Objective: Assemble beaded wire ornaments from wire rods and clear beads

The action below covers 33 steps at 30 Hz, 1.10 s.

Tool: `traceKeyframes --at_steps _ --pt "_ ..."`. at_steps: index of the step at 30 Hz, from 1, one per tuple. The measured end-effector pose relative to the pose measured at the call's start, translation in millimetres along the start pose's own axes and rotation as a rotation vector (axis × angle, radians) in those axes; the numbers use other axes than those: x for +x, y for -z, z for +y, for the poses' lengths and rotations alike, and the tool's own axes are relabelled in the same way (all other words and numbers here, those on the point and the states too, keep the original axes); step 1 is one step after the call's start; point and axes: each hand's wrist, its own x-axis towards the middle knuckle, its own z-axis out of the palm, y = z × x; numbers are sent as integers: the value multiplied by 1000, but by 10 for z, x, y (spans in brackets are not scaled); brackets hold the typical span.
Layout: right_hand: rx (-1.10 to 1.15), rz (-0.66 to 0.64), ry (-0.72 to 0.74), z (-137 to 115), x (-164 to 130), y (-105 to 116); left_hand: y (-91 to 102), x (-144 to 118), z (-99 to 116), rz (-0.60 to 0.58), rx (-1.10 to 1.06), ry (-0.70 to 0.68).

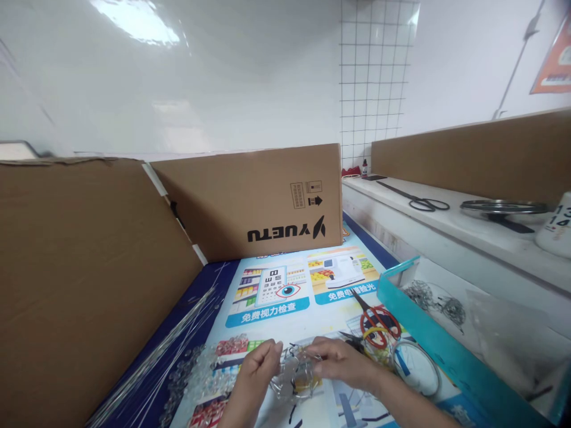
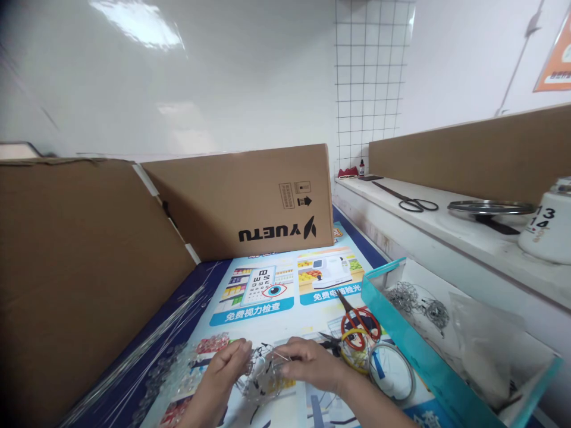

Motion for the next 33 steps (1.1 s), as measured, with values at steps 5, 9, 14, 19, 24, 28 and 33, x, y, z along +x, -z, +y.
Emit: traceKeyframes --at_steps 5,9,14,19,24,28,33 --pt "-125 66 32 133 3 16 27 -3 -8 -88 29 -31" --pt "-143 82 38 169 9 75 72 12 -36 -119 152 -59" --pt "-105 92 -4 177 9 197 102 30 -5 -131 307 -124" --pt "-56 147 -14 117 13 243 124 14 72 -105 417 -147" --pt "-367 203 124 -153 -6 128 117 -33 152 -130 561 -225" --pt "-664 89 240 -315 -26 -1 57 -65 176 -206 523 -177" --pt "-747 -8 251 -282 -24 -18 27 -52 114 -255 382 -96"
